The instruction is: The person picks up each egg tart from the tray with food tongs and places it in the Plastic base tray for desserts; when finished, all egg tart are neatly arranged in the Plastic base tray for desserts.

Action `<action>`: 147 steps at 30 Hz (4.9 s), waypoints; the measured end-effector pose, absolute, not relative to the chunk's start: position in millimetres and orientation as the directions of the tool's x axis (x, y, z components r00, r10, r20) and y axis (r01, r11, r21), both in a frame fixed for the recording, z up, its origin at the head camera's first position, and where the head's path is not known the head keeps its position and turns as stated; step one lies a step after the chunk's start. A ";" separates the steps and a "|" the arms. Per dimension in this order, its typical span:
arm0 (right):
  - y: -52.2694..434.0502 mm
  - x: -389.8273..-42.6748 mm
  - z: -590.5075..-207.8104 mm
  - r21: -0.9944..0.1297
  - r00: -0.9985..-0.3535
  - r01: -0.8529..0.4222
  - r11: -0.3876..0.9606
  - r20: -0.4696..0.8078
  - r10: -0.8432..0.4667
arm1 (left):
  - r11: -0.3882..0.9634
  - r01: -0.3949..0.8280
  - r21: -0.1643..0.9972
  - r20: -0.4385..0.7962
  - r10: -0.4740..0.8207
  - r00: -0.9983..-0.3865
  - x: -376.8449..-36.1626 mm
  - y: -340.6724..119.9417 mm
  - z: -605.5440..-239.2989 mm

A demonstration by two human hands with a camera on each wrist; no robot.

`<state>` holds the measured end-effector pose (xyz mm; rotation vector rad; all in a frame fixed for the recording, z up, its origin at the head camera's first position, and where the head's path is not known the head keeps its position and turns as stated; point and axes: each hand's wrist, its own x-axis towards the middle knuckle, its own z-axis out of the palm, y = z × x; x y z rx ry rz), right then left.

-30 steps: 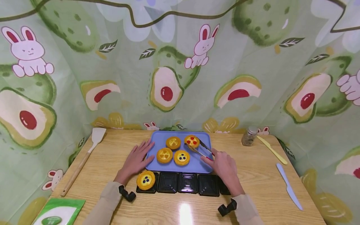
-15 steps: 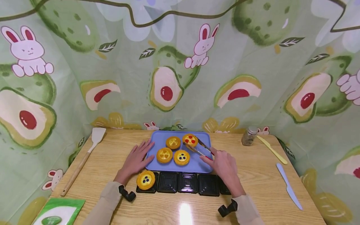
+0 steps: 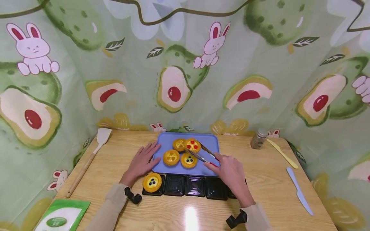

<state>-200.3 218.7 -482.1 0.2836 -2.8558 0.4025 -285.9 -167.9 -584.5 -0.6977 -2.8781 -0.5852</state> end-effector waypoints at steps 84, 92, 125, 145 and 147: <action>206.7 -164.2 -499.4 -0.385 -0.825 -0.557 0.736 0.154 -0.544 | 0.821 0.455 0.346 0.191 0.413 -0.891 -286.9 -164.9 -582.7; 210.6 -165.8 -496.7 -0.379 -0.844 -0.534 0.756 0.193 -0.500 | 0.816 0.454 0.358 0.192 0.411 -0.891 -287.9 -165.0 -583.8; 225.2 -181.9 -512.8 -0.191 -0.915 -0.344 0.919 0.291 -0.281 | 0.819 0.447 0.359 0.177 0.410 -0.895 -289.6 -164.9 -586.5; 206.2 -174.5 -523.6 -0.196 -0.958 -0.240 0.951 0.210 -0.198 | 0.818 0.452 0.355 0.183 0.413 -0.892 -290.1 -165.7 -587.4; 205.1 -174.2 -524.1 -0.192 -0.958 -0.235 0.953 0.210 -0.195 | 0.817 0.452 0.358 0.185 0.413 -0.892 -289.9 -165.3 -586.6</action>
